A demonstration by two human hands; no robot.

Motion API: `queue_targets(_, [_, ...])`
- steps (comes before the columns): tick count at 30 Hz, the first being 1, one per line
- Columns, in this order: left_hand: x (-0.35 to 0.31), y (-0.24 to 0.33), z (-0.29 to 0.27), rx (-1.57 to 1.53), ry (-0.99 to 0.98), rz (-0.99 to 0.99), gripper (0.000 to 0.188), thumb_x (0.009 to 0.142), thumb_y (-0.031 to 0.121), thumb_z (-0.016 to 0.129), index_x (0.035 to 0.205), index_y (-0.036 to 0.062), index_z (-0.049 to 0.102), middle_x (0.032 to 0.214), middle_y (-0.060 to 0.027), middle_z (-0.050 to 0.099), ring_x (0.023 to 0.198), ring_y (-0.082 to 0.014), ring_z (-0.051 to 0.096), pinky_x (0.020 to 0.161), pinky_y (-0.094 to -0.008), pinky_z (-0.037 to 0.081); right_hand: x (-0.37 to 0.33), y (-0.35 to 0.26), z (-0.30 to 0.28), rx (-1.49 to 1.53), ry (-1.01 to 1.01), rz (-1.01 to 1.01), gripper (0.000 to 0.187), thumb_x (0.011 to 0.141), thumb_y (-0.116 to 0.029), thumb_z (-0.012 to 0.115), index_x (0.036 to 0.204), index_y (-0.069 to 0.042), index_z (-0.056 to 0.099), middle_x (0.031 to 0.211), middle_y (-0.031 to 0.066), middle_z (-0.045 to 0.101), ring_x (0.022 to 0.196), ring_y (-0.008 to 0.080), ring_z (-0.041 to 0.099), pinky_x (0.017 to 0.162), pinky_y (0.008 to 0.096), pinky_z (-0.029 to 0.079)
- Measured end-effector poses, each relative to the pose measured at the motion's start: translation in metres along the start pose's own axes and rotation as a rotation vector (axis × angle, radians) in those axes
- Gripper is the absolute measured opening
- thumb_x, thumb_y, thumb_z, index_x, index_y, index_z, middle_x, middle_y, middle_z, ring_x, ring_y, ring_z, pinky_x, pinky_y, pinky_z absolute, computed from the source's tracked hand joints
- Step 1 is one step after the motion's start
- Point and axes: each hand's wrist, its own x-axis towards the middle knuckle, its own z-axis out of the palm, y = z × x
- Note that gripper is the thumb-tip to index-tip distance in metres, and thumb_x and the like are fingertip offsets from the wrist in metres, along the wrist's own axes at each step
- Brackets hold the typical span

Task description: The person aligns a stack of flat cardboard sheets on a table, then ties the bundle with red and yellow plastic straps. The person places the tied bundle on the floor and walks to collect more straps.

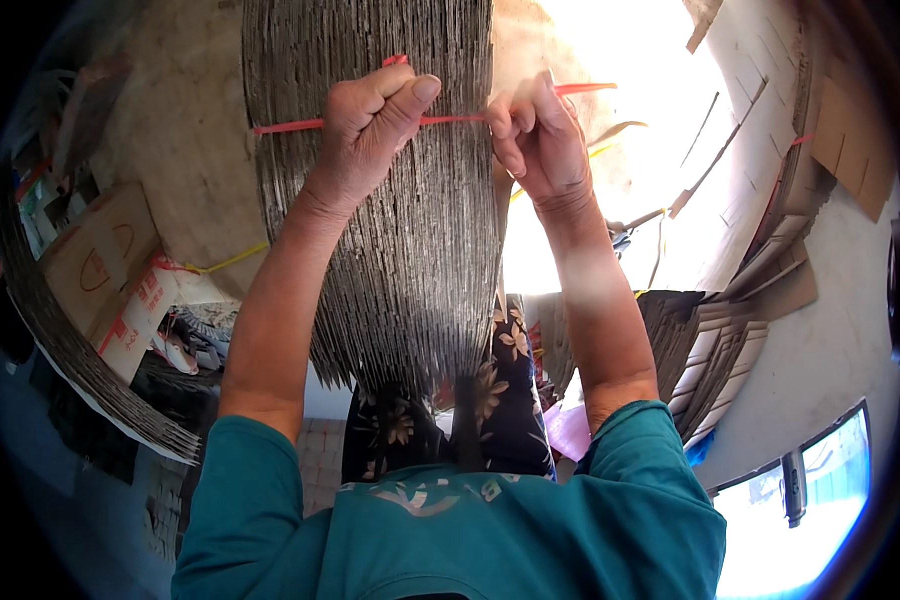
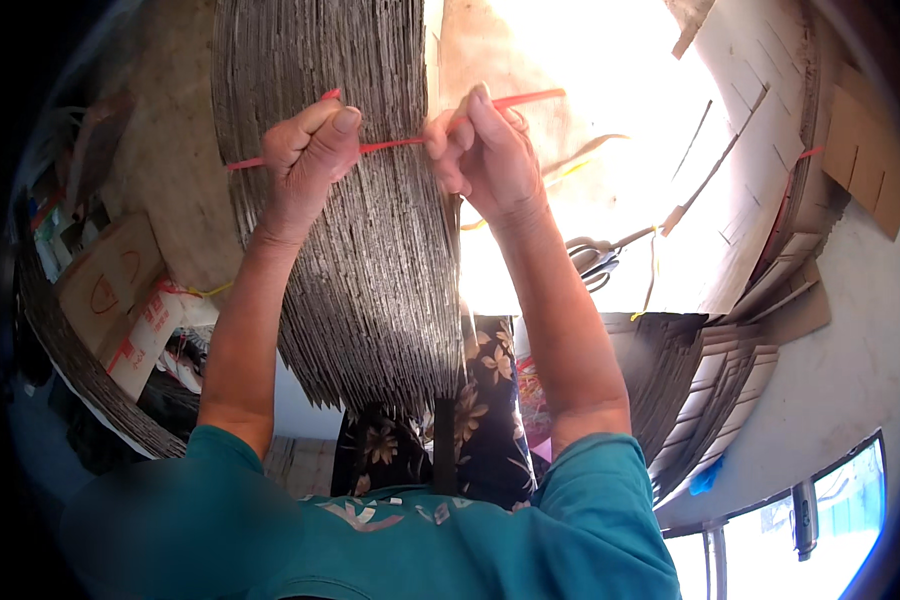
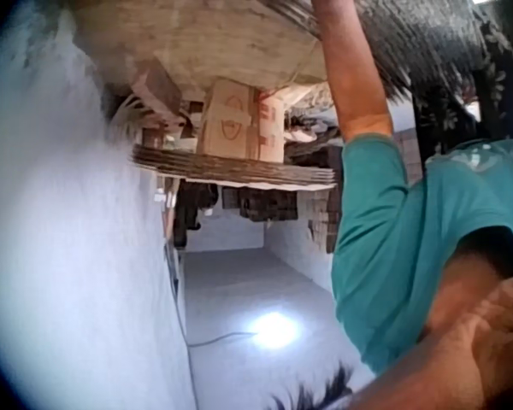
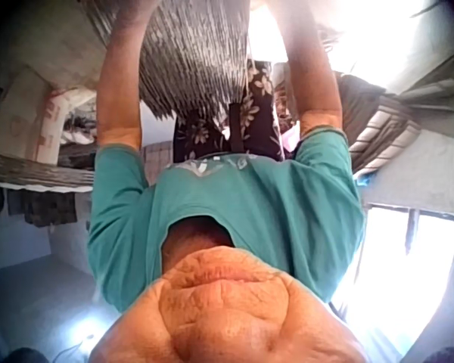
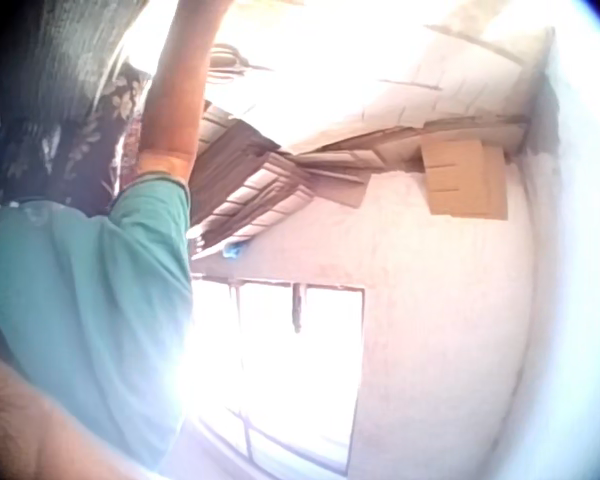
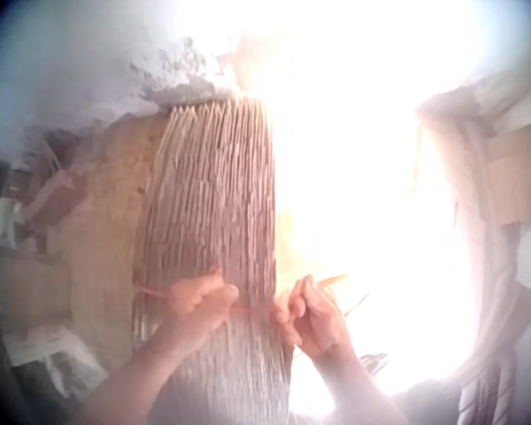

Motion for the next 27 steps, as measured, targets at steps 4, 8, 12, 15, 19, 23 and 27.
queue_targets(4, [0.0,0.003,-0.001,-0.14,-0.001,-0.049,0.037,0.094,0.02,0.055,0.061,0.0047,0.044,0.054,0.0057,0.035,0.048,-0.0028,0.03,0.041,-0.0211,0.026,0.007,-0.01,0.009,-0.149,0.091,0.067,0.045,0.098,-0.031,0.041,0.058,-0.01,0.039,0.057,0.0057,0.047,0.04,0.0079,0.029,0.036,0.0206,0.026])
queue_targets(8, [0.001,0.006,-0.004,-0.139,-0.005,-0.064,0.038,0.096,0.019,0.05,0.061,0.005,0.04,0.054,0.0027,0.035,0.046,-0.0057,0.032,0.041,-0.0223,0.026,0.01,-0.009,0.015,-0.208,0.151,0.065,0.049,0.097,-0.03,0.045,0.053,-0.012,0.033,0.051,0.0015,0.04,0.04,0.0074,0.026,0.035,0.0216,0.02])
queue_targets(12, [0.003,0.007,-0.004,-0.214,0.01,-0.057,0.039,0.096,0.02,0.049,0.061,0.0058,0.039,0.053,0.0028,0.034,0.045,-0.0059,0.031,0.039,-0.0224,0.025,0.012,-0.009,0.011,-0.216,0.129,0.073,0.049,0.096,-0.029,0.047,0.052,-0.012,0.031,0.049,0.0002,0.037,0.04,0.0075,0.025,0.036,0.022,0.019])
queue_targets(15, [0.004,0.006,-0.005,-0.222,0.01,-0.026,0.039,0.096,0.021,0.049,0.061,0.0065,0.039,0.052,0.0028,0.033,0.044,-0.006,0.031,0.038,-0.0222,0.024,0.013,-0.008,0.007,-0.231,0.102,0.054,0.049,0.096,-0.029,0.047,0.052,-0.013,0.03,0.048,-0.0006,0.036,0.04,0.0075,0.025,0.036,0.0222,0.019])
queue_targets(19, [0.004,0.005,-0.005,-0.23,0.022,-0.013,0.04,0.096,0.021,0.049,0.06,0.0075,0.038,0.052,0.0028,0.032,0.044,-0.0059,0.031,0.038,-0.0217,0.024,0.016,-0.007,0.009,-0.232,0.134,0.064,0.049,0.096,-0.026,0.047,0.052,-0.012,0.03,0.048,-0.001,0.036,0.04,0.0068,0.026,0.035,0.0217,0.018])
queue_targets(23, [0.005,0.011,-0.003,-0.174,0.025,-0.041,0.04,0.096,0.02,0.049,0.059,0.0082,0.037,0.052,0.0041,0.033,0.043,-0.0062,0.032,0.039,-0.0221,0.026,0.015,-0.008,0.012,-0.332,0.111,-0.008,0.048,0.096,-0.025,0.048,0.052,-0.013,0.032,0.048,-0.0015,0.037,0.04,0.0054,0.029,0.035,0.0208,0.019])
queue_targets(27, [0.013,0.021,0.082,0.48,-0.004,0.543,0.025,0.088,0.013,0.058,0.065,0.0025,0.052,0.057,-0.0013,0.05,0.047,-0.0143,0.046,0.049,-0.0253,0.041,0.029,0.024,-0.002,-0.619,0.305,-0.34,0.043,0.093,-0.022,0.054,0.053,-0.011,0.042,0.05,-0.0031,0.044,0.042,0.0056,0.037,0.039,0.0217,0.028])
